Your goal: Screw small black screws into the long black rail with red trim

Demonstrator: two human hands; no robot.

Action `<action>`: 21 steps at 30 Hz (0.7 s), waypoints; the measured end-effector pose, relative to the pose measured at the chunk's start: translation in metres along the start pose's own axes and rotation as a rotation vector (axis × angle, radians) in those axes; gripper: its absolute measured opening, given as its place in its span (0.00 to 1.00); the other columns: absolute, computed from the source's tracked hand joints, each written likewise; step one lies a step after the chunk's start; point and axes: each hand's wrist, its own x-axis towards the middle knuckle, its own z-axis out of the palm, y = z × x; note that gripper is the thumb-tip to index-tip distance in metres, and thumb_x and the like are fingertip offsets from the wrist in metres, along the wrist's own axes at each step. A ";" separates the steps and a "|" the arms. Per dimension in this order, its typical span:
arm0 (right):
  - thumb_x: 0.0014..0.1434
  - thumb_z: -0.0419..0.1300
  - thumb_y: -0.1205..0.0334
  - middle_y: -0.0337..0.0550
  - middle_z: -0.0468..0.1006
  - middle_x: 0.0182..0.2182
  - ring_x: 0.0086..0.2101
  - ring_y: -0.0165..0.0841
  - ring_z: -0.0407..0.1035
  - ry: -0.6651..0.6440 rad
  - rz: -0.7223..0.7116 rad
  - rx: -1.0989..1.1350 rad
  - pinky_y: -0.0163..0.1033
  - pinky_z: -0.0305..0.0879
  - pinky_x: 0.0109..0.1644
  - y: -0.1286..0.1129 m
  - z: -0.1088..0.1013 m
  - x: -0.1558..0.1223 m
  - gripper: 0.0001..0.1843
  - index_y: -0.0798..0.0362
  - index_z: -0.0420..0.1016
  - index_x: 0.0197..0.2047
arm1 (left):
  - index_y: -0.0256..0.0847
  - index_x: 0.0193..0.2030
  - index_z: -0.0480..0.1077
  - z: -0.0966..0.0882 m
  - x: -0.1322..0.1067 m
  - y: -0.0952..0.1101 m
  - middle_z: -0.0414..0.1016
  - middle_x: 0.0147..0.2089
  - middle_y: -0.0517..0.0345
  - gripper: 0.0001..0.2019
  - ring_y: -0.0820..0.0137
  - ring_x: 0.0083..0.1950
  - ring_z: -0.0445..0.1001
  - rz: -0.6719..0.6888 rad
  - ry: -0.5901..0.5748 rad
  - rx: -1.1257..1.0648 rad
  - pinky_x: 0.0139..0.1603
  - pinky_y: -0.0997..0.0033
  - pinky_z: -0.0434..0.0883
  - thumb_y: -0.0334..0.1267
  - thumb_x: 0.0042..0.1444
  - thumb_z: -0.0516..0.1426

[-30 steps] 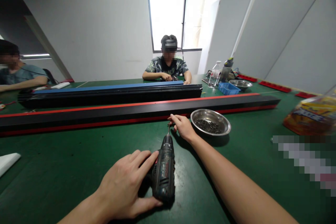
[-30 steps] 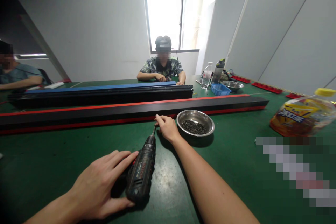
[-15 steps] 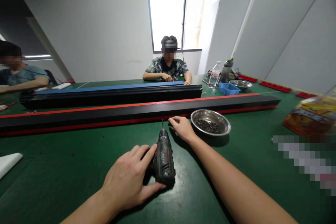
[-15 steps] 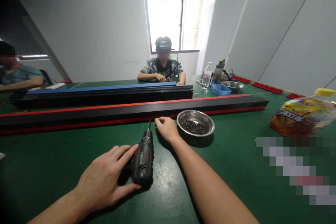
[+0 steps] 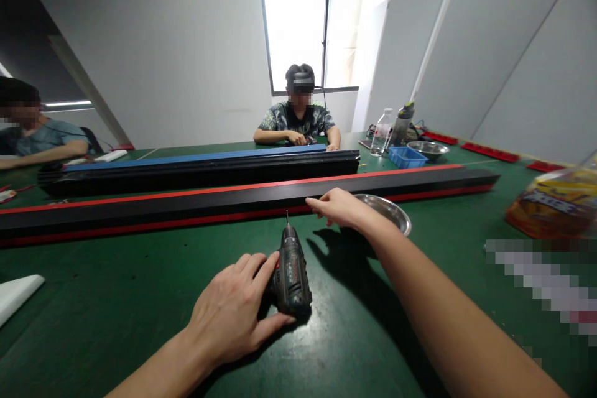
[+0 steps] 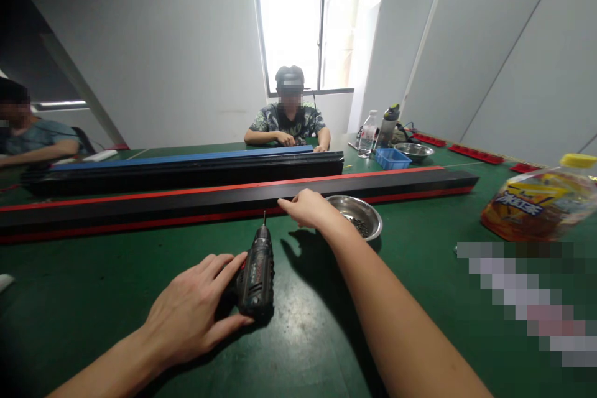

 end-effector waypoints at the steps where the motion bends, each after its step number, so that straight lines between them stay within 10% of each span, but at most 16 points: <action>1: 0.68 0.60 0.40 0.51 0.81 0.22 0.26 0.41 0.76 0.014 0.011 -0.054 0.41 0.68 0.33 0.003 -0.012 0.000 0.28 0.55 0.84 0.30 | 0.38 0.73 0.61 0.000 0.000 0.000 0.74 0.61 0.42 0.40 0.49 0.57 0.75 0.001 -0.002 -0.002 0.55 0.48 0.76 0.62 0.63 0.61; 9: 0.67 0.58 0.36 0.54 0.78 0.20 0.27 0.45 0.78 0.090 0.236 -0.331 0.44 0.71 0.36 0.051 -0.065 0.009 0.31 0.53 0.84 0.27 | 0.39 0.72 0.62 -0.001 -0.001 -0.003 0.75 0.59 0.43 0.38 0.51 0.55 0.75 0.015 0.032 -0.014 0.54 0.52 0.76 0.61 0.63 0.61; 15: 0.57 0.66 0.33 0.56 0.79 0.21 0.25 0.46 0.78 0.134 0.376 -0.430 0.46 0.70 0.32 0.075 -0.067 0.007 0.29 0.53 0.82 0.25 | 0.39 0.71 0.63 -0.001 -0.002 -0.004 0.75 0.60 0.42 0.39 0.51 0.55 0.76 0.019 0.042 -0.006 0.54 0.52 0.76 0.61 0.62 0.62; 21: 0.49 0.74 0.51 0.56 0.85 0.34 0.36 0.46 0.81 0.182 0.274 -0.518 0.43 0.73 0.39 0.076 -0.048 0.006 0.14 0.51 0.86 0.34 | 0.38 0.70 0.65 0.000 -0.007 -0.002 0.78 0.58 0.42 0.40 0.51 0.52 0.78 0.076 0.133 0.011 0.52 0.53 0.77 0.64 0.60 0.62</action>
